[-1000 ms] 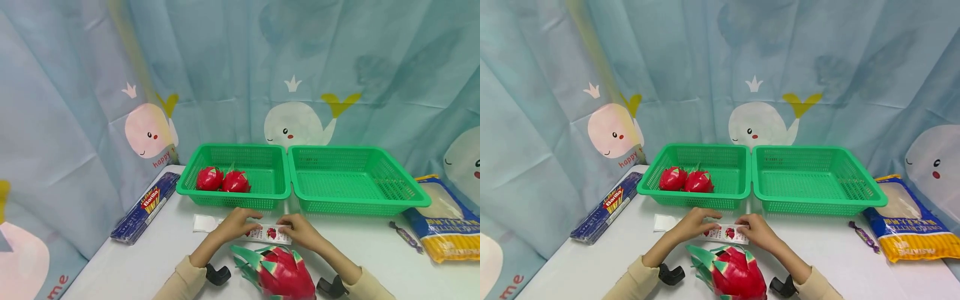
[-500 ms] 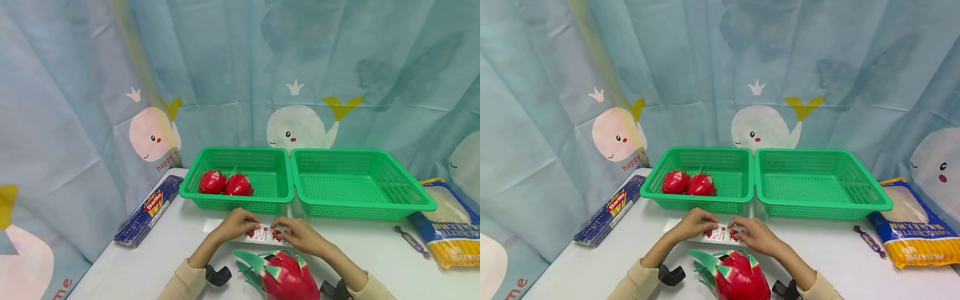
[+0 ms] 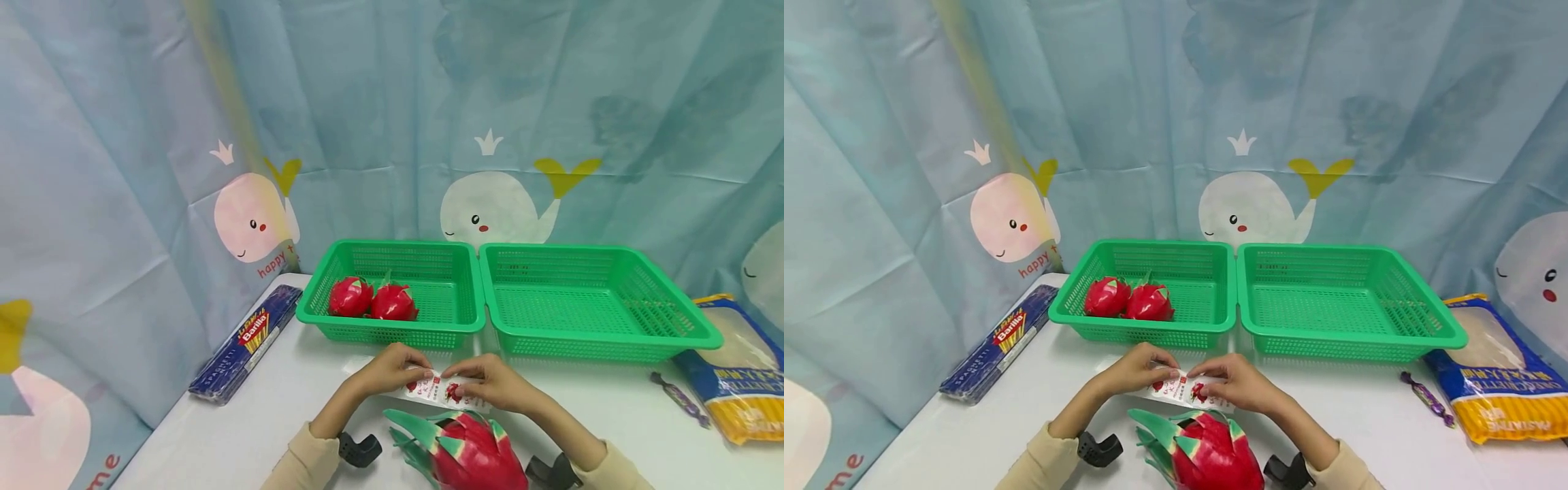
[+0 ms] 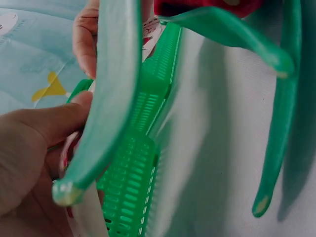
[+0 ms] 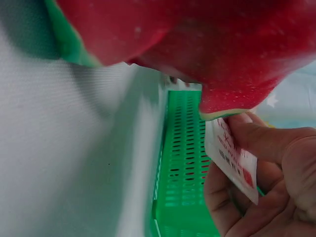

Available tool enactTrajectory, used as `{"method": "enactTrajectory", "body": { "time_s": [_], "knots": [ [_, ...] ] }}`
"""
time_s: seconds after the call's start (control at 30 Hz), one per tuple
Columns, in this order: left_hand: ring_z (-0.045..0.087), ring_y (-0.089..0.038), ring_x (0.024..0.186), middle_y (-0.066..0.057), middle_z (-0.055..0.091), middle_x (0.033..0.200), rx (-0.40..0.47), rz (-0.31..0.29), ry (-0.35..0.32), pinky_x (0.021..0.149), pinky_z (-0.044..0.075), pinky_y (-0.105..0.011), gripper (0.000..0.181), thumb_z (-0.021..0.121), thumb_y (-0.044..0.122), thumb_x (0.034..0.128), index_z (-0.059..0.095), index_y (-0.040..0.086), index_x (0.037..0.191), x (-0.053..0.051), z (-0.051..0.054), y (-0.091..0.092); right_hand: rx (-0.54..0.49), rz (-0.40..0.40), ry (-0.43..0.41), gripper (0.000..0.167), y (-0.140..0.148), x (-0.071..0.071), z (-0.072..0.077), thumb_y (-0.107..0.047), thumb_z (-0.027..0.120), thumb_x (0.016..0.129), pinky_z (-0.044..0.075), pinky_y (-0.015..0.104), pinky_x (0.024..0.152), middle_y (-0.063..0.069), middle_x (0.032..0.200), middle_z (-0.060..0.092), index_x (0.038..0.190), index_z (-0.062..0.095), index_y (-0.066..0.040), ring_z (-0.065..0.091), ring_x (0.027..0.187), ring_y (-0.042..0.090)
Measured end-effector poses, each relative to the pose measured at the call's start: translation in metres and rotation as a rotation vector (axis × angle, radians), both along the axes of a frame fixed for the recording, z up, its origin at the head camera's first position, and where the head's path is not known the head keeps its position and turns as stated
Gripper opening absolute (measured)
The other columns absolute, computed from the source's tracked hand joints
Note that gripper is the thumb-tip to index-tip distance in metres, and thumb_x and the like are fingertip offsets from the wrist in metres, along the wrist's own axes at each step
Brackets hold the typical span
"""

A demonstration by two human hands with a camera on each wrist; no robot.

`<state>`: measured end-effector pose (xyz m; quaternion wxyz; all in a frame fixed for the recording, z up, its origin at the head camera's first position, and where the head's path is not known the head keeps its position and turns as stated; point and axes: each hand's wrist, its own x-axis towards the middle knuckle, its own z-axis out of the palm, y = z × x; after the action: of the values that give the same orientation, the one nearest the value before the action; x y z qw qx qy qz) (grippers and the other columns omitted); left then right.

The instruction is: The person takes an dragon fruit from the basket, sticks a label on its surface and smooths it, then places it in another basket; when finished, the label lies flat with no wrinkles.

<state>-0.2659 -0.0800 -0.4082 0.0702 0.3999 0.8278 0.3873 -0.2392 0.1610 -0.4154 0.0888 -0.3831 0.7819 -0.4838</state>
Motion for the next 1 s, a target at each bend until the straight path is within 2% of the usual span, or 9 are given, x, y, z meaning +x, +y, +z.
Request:
{"method": "enactTrajectory", "body": {
  "time_s": [0.13,0.3,0.4,0.5,0.57,0.67,0.73,0.83,1.0],
  "knots": [
    [0.044,0.003,0.061,0.0,0.06,0.067,-0.027,-0.025,-0.031,0.058,0.04,-0.013,0.017,0.06,0.021,0.0894,0.07,0.009,0.087,0.004,-0.008,0.002,0.027,0.002,-0.002,0.016,0.001,0.008,-0.006,-0.012,0.063,0.086,0.053,0.021,0.065,0.009,0.091,0.07,0.1,0.066,-0.005,0.064,0.077,0.003],
    [0.041,-0.001,0.054,-0.001,0.053,0.06,-0.014,0.011,-0.065,0.053,0.038,-0.016,0.015,0.059,0.017,0.0898,0.07,0.008,0.088,0.003,-0.008,-0.003,0.045,-0.069,0.086,0.005,-0.006,0.007,-0.009,-0.014,0.061,0.088,0.052,0.02,0.07,0.001,0.082,0.07,0.087,0.066,-0.012,0.064,0.079,0.006],
    [0.041,-0.001,0.052,0.002,0.051,0.058,-0.035,0.036,-0.068,0.051,0.037,-0.016,0.014,0.059,0.014,0.0895,0.07,0.006,0.088,-0.002,-0.007,-0.005,0.049,-0.107,0.124,0.004,-0.005,0.007,-0.008,-0.013,0.062,0.087,0.052,0.021,0.071,0.005,0.093,0.069,0.085,0.065,-0.013,0.063,0.089,0.013],
    [0.039,0.0,0.051,0.005,0.048,0.056,-0.078,0.047,-0.033,0.05,0.035,-0.015,0.014,0.059,0.013,0.0893,0.071,0.006,0.087,-0.011,-0.007,-0.003,0.048,-0.154,0.166,0.003,0.001,0.008,-0.003,-0.012,0.064,0.085,0.053,0.027,0.075,0.007,0.101,0.066,0.084,0.066,-0.015,0.061,0.098,0.018],
    [0.038,0.0,0.05,0.005,0.047,0.054,-0.097,0.057,-0.001,0.049,0.034,-0.015,0.014,0.059,0.013,0.089,0.071,0.006,0.087,-0.019,-0.007,-0.004,0.038,-0.2,0.198,0.004,0.004,0.007,0.003,-0.012,0.065,0.083,0.051,0.034,0.077,0.004,0.099,0.067,0.084,0.066,-0.016,0.059,0.097,0.018],
    [0.037,-0.001,0.05,0.003,0.049,0.055,-0.128,0.08,0.03,0.05,0.034,-0.016,0.014,0.06,0.013,0.0883,0.071,0.005,0.086,-0.028,-0.006,-0.007,0.011,-0.25,0.193,0.003,0.008,0.006,0.014,-0.013,0.066,0.083,0.05,0.039,0.084,0.0,0.09,0.066,0.085,0.067,-0.015,0.059,0.092,0.013],
    [0.039,-0.002,0.053,0.002,0.055,0.058,-0.155,0.094,0.04,0.052,0.035,-0.016,0.014,0.061,0.013,0.0876,0.072,0.005,0.087,-0.032,-0.007,-0.009,0.004,-0.276,0.183,0.003,0.011,0.006,0.02,-0.014,0.066,0.083,0.051,0.038,0.083,-0.001,0.087,0.067,0.086,0.067,-0.014,0.06,0.089,0.011],
    [0.044,-0.006,0.059,-0.001,0.065,0.069,-0.212,0.112,0.055,0.057,0.039,-0.018,0.015,0.062,0.015,0.0873,0.073,0.005,0.091,-0.033,-0.01,-0.011,-0.001,-0.3,0.163,0.006,0.016,0.008,0.027,-0.013,0.064,0.085,0.052,0.029,0.079,0.001,0.088,0.068,0.088,0.068,-0.011,0.062,0.085,0.01],
    [0.062,-0.013,0.078,-0.005,0.071,0.09,-0.277,0.19,0.113,0.071,0.05,-0.028,0.018,0.062,0.015,0.0869,0.071,0.004,0.099,-0.026,-0.016,-0.009,-0.017,-0.336,0.12,0.008,0.023,0.015,0.035,-0.01,0.063,0.085,0.051,0.022,0.071,0.007,0.088,0.068,0.09,0.068,-0.006,0.06,0.08,0.009]
  ]
}}
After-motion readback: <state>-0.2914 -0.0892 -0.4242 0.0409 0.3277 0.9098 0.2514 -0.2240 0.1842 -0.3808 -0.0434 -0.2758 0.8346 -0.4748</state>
